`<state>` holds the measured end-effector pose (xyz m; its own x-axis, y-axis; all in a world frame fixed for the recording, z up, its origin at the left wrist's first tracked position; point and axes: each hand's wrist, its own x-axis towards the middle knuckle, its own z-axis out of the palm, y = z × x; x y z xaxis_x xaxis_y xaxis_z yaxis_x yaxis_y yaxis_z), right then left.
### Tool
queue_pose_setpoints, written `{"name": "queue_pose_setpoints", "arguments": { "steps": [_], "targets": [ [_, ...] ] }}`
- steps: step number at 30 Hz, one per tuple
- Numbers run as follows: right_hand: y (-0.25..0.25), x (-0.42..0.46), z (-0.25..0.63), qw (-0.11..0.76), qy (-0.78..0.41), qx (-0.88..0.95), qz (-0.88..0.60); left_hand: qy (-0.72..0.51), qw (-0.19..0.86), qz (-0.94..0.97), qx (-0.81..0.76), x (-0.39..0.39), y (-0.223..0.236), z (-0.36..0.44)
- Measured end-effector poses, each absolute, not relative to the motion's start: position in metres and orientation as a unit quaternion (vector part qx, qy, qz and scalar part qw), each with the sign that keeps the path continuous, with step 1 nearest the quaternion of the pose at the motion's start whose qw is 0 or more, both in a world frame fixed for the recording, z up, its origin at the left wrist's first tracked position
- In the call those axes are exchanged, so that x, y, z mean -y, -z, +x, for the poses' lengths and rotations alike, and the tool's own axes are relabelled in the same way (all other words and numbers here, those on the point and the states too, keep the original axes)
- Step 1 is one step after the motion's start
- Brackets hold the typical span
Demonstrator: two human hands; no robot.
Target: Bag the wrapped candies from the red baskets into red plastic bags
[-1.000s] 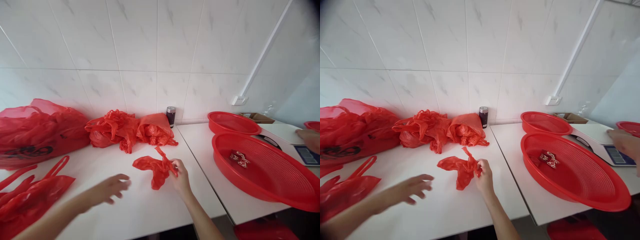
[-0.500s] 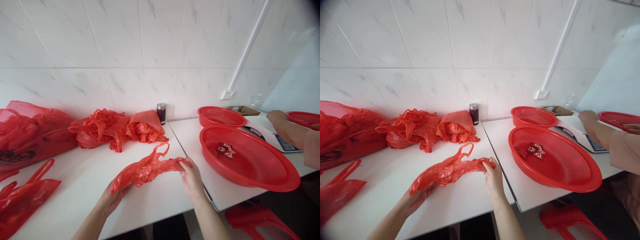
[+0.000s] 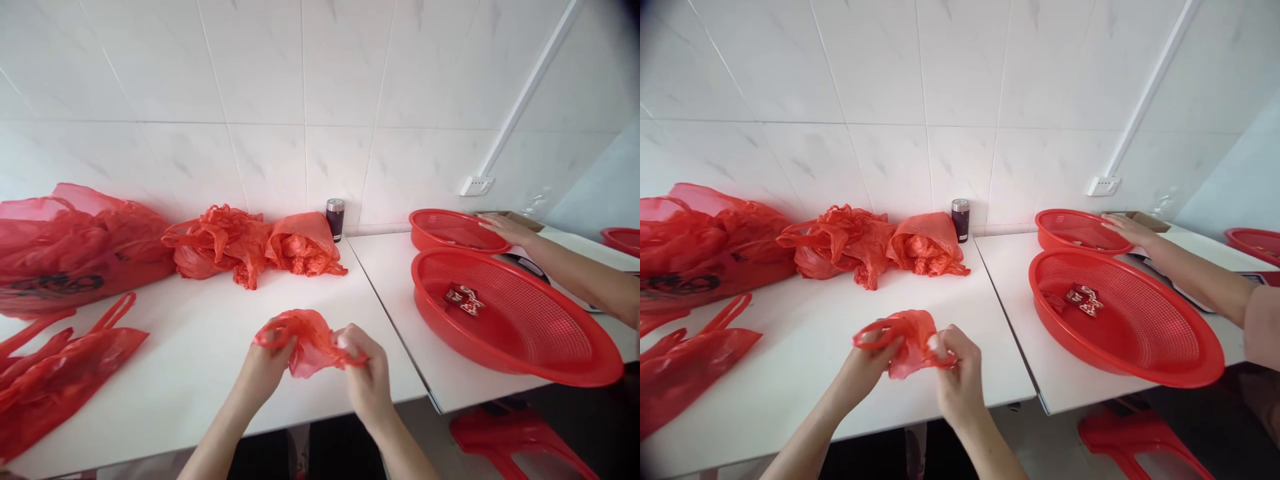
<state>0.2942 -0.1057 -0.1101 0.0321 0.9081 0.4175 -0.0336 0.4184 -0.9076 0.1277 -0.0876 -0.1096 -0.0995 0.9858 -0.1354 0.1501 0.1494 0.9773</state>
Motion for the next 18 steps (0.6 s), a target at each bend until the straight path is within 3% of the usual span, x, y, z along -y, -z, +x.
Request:
{"name": "queue_pose_setpoints", "arguments": {
  "steps": [5,8,10,13,15,18],
  "targets": [
    [0.135,0.089,0.340,0.626,-0.440,0.434,-0.475,-0.561,0.599,0.289,-0.493,0.082,0.125,0.089],
    [0.138,0.088,0.364,0.538,-0.509,0.424,-0.522,-0.616,0.627,0.171,-0.446,0.083,0.124,0.076],
    [0.125,0.095,0.369,0.514,-0.472,0.473,-0.539,-0.622,0.627,0.168,-0.437,0.085,0.123,0.078],
    [0.095,0.111,0.352,0.550,-0.329,0.573,-0.510,-0.621,0.624,0.218,-0.421,0.088,0.121,0.096],
    [0.084,0.115,0.328,0.475,-0.320,0.673,-0.468,-0.610,0.629,0.255,-0.409,0.093,0.119,0.112],
    [0.098,0.103,0.299,0.291,-0.290,0.795,-0.447,-0.578,0.645,0.277,-0.416,0.100,0.116,0.120]
  ]
}}
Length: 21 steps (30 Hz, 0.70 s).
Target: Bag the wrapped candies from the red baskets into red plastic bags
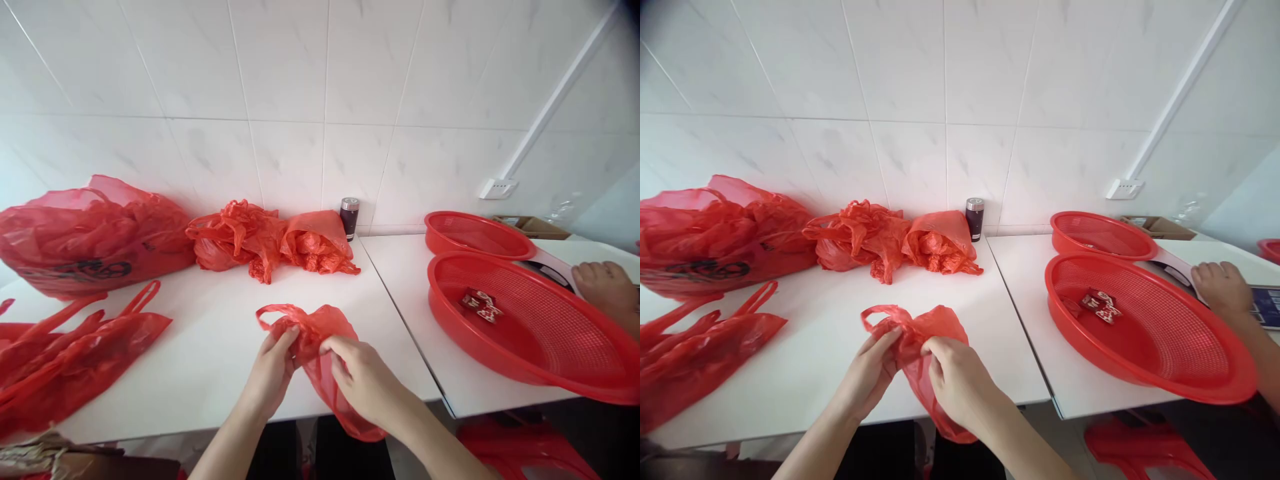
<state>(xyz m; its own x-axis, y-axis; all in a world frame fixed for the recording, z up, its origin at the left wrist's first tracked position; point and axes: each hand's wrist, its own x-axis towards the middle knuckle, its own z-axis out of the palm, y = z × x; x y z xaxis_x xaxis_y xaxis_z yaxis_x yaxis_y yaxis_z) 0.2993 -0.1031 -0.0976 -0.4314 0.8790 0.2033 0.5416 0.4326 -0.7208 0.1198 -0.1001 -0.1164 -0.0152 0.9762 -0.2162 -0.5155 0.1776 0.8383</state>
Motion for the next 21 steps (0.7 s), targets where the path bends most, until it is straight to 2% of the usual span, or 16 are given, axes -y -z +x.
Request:
{"name": "queue_pose_setpoints", "arguments": {
  "steps": [3,7,9,12,13,15,18,21],
  "targets": [
    [0.125,0.078,0.303,0.155,-0.155,0.841,-0.494,-0.577,0.632,0.258,-0.448,0.100,0.118,0.091],
    [0.133,0.055,0.332,0.041,-0.124,0.844,-0.521,-0.578,0.548,0.294,-0.528,0.099,0.121,0.037],
    [0.126,0.052,0.337,0.021,-0.102,0.843,-0.528,-0.565,0.438,0.375,-0.591,0.105,0.118,0.034],
    [0.120,0.052,0.331,0.014,-0.065,0.848,-0.527,-0.554,0.156,0.555,-0.601,0.120,0.112,0.071],
    [0.121,0.053,0.327,0.014,-0.066,0.849,-0.524,-0.525,0.071,0.617,-0.581,0.123,0.111,0.087],
    [0.123,0.055,0.322,0.009,-0.078,0.854,-0.515,-0.421,-0.024,0.714,-0.558,0.123,0.116,0.113],
    [0.128,0.061,0.325,-0.036,-0.087,0.868,-0.488,-0.252,-0.051,0.744,-0.617,0.101,0.132,0.115],
    [0.124,0.068,0.339,-0.084,-0.088,0.879,-0.461,-0.162,-0.020,0.710,-0.685,0.072,0.145,0.085]
  ]
}}
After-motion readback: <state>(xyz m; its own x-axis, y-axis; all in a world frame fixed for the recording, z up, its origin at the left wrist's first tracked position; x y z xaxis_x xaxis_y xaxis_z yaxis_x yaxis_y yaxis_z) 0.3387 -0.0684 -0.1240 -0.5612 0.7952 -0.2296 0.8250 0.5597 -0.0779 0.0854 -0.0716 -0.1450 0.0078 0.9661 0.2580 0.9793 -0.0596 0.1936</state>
